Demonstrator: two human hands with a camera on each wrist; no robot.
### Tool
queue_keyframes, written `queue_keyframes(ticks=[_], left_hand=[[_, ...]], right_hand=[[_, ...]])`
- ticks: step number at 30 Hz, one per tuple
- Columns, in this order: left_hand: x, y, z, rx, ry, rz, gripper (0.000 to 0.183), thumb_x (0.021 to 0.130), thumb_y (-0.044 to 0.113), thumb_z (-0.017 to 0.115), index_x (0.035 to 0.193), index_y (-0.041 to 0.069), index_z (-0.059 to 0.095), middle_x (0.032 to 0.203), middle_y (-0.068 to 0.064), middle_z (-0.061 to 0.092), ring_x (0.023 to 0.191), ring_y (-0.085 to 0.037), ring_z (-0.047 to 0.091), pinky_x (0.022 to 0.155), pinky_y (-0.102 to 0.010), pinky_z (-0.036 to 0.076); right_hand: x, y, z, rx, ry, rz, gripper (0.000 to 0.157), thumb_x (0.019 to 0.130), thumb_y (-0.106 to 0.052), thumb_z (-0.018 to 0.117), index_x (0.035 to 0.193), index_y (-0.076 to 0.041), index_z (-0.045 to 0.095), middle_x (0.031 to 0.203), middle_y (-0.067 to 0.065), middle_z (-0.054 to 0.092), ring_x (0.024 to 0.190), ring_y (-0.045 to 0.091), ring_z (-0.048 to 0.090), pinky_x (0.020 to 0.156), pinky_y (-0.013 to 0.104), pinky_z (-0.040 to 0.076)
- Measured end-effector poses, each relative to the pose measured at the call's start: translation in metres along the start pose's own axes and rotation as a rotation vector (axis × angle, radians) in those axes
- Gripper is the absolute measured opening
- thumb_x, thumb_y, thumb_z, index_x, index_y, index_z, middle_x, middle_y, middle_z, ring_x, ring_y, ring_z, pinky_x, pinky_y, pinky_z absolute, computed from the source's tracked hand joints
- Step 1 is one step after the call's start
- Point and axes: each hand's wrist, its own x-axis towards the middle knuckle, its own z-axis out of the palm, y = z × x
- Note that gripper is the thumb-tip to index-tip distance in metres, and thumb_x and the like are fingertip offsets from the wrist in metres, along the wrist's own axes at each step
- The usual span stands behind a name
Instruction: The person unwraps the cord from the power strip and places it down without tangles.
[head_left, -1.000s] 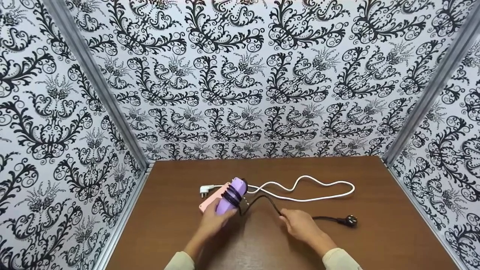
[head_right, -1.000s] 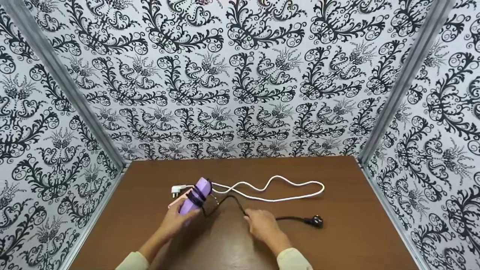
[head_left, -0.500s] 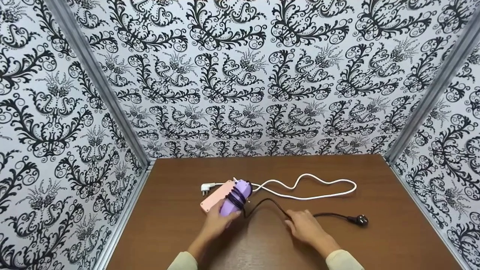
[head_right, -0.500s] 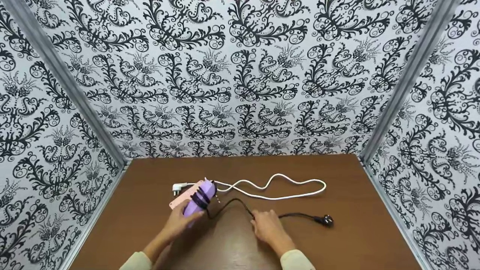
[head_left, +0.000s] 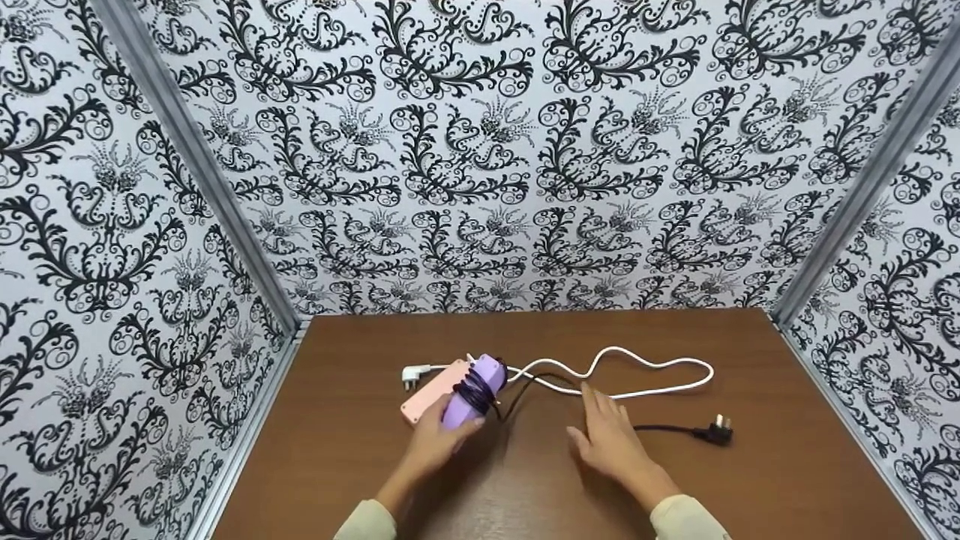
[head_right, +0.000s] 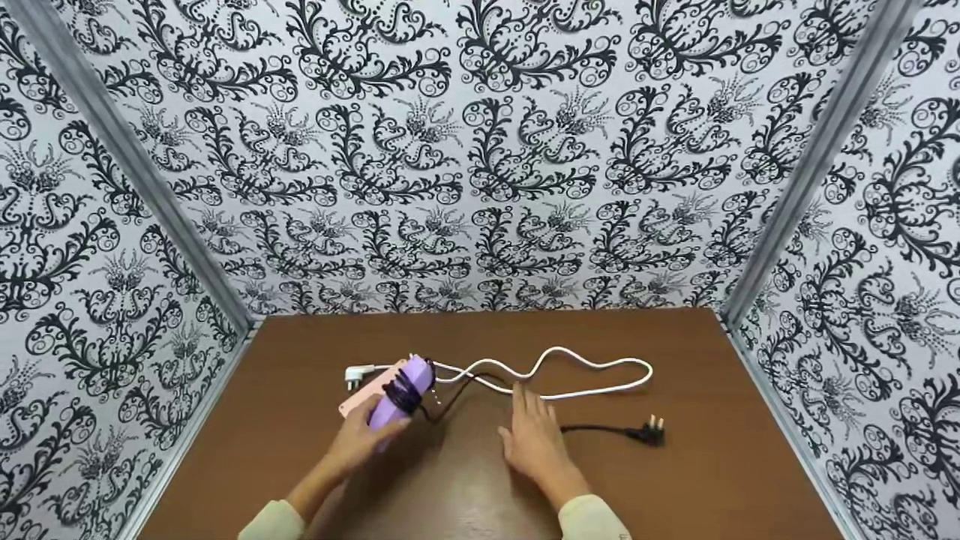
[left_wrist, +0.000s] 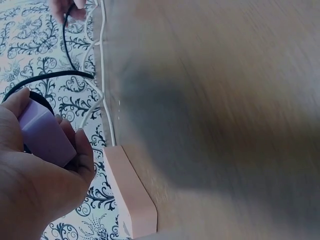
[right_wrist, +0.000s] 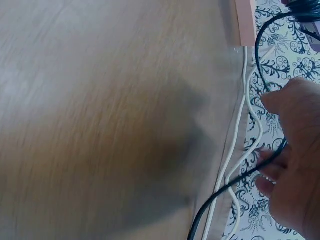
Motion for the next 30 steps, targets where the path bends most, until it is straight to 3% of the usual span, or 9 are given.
queue_keyframes(ticks=[3, 6, 12, 15, 18, 21, 23, 26, 30], left_hand=[[0.001, 0.002, 0.002, -0.016, -0.001, 0.009, 0.054, 0.088, 0.025, 0.087, 0.126, -0.002, 0.063, 0.1, -0.013, 0.067, 0.082, -0.015, 0.062, 0.065, -0.026, 0.055], [0.0, 0.004, 0.007, -0.023, -0.019, 0.019, 0.052, 0.087, 0.025, 0.088, 0.125, -0.002, 0.064, 0.099, -0.012, 0.067, 0.08, -0.014, 0.062, 0.065, -0.026, 0.055], [-0.003, 0.009, 0.016, 0.029, -0.054, 0.031, 0.044, 0.088, 0.029, 0.086, 0.118, 0.003, 0.066, 0.094, -0.006, 0.067, 0.077, -0.01, 0.06, 0.066, -0.025, 0.052], [-0.004, 0.013, 0.021, -0.012, -0.067, 0.032, 0.043, 0.089, 0.028, 0.085, 0.117, 0.003, 0.065, 0.092, -0.006, 0.066, 0.075, -0.01, 0.06, 0.063, -0.025, 0.051], [-0.003, 0.013, 0.025, -0.028, -0.081, 0.037, 0.043, 0.09, 0.03, 0.084, 0.117, 0.004, 0.065, 0.092, -0.005, 0.067, 0.075, -0.009, 0.061, 0.063, -0.025, 0.052], [-0.002, 0.012, 0.028, -0.018, -0.086, 0.045, 0.044, 0.091, 0.032, 0.083, 0.12, 0.004, 0.065, 0.096, -0.006, 0.069, 0.078, -0.01, 0.062, 0.065, -0.026, 0.053], [-0.002, 0.01, 0.029, -0.014, -0.082, 0.04, 0.045, 0.091, 0.033, 0.083, 0.121, 0.005, 0.065, 0.098, -0.007, 0.069, 0.08, -0.01, 0.062, 0.066, -0.027, 0.054], [-0.003, 0.008, 0.029, -0.007, -0.075, 0.034, 0.045, 0.091, 0.032, 0.083, 0.122, 0.005, 0.065, 0.099, -0.008, 0.07, 0.081, -0.011, 0.063, 0.068, -0.028, 0.054], [-0.005, 0.006, 0.029, -0.015, -0.073, 0.018, 0.045, 0.09, 0.032, 0.084, 0.121, 0.005, 0.064, 0.097, -0.007, 0.069, 0.078, -0.011, 0.062, 0.066, -0.027, 0.054]], right_hand=[[0.005, -0.008, -0.003, 0.003, 0.061, -0.032, 0.074, 0.094, -0.021, 0.077, 0.153, 0.009, 0.045, 0.153, 0.033, 0.051, 0.144, 0.051, 0.049, 0.116, 0.067, 0.041], [0.01, -0.018, -0.004, 0.029, 0.097, -0.106, 0.065, 0.093, -0.023, 0.079, 0.147, 0.005, 0.056, 0.154, 0.03, 0.052, 0.145, 0.049, 0.05, 0.117, 0.066, 0.042], [0.012, -0.039, 0.004, 0.1, 0.017, -0.273, 0.055, 0.095, -0.035, 0.077, 0.135, 0.002, 0.068, 0.145, 0.026, 0.064, 0.137, 0.046, 0.06, 0.113, 0.063, 0.047], [0.01, -0.048, 0.007, 0.138, -0.019, -0.335, 0.049, 0.099, -0.034, 0.073, 0.133, 0.002, 0.069, 0.14, 0.025, 0.068, 0.132, 0.045, 0.063, 0.11, 0.062, 0.049], [0.008, -0.055, 0.01, 0.157, -0.006, -0.381, 0.033, 0.101, -0.03, 0.07, 0.119, -0.002, 0.072, 0.121, 0.018, 0.077, 0.116, 0.038, 0.071, 0.102, 0.057, 0.054], [0.006, -0.06, 0.01, 0.183, 0.018, -0.399, 0.017, 0.104, -0.026, 0.066, 0.098, -0.01, 0.067, 0.089, 0.006, 0.073, 0.09, 0.026, 0.071, 0.083, 0.045, 0.057], [0.005, -0.063, 0.009, 0.207, 0.018, -0.392, 0.019, 0.106, -0.023, 0.063, 0.09, -0.014, 0.06, 0.076, -0.001, 0.061, 0.078, 0.02, 0.064, 0.072, 0.038, 0.052], [0.004, -0.065, 0.007, 0.225, 0.003, -0.363, 0.022, 0.108, -0.023, 0.06, 0.088, -0.015, 0.055, 0.071, -0.003, 0.053, 0.073, 0.018, 0.059, 0.064, 0.034, 0.047], [0.003, -0.066, 0.004, 0.204, 0.005, -0.345, 0.022, 0.108, -0.023, 0.06, 0.088, -0.016, 0.055, 0.07, -0.004, 0.051, 0.072, 0.018, 0.057, 0.064, 0.035, 0.045]])
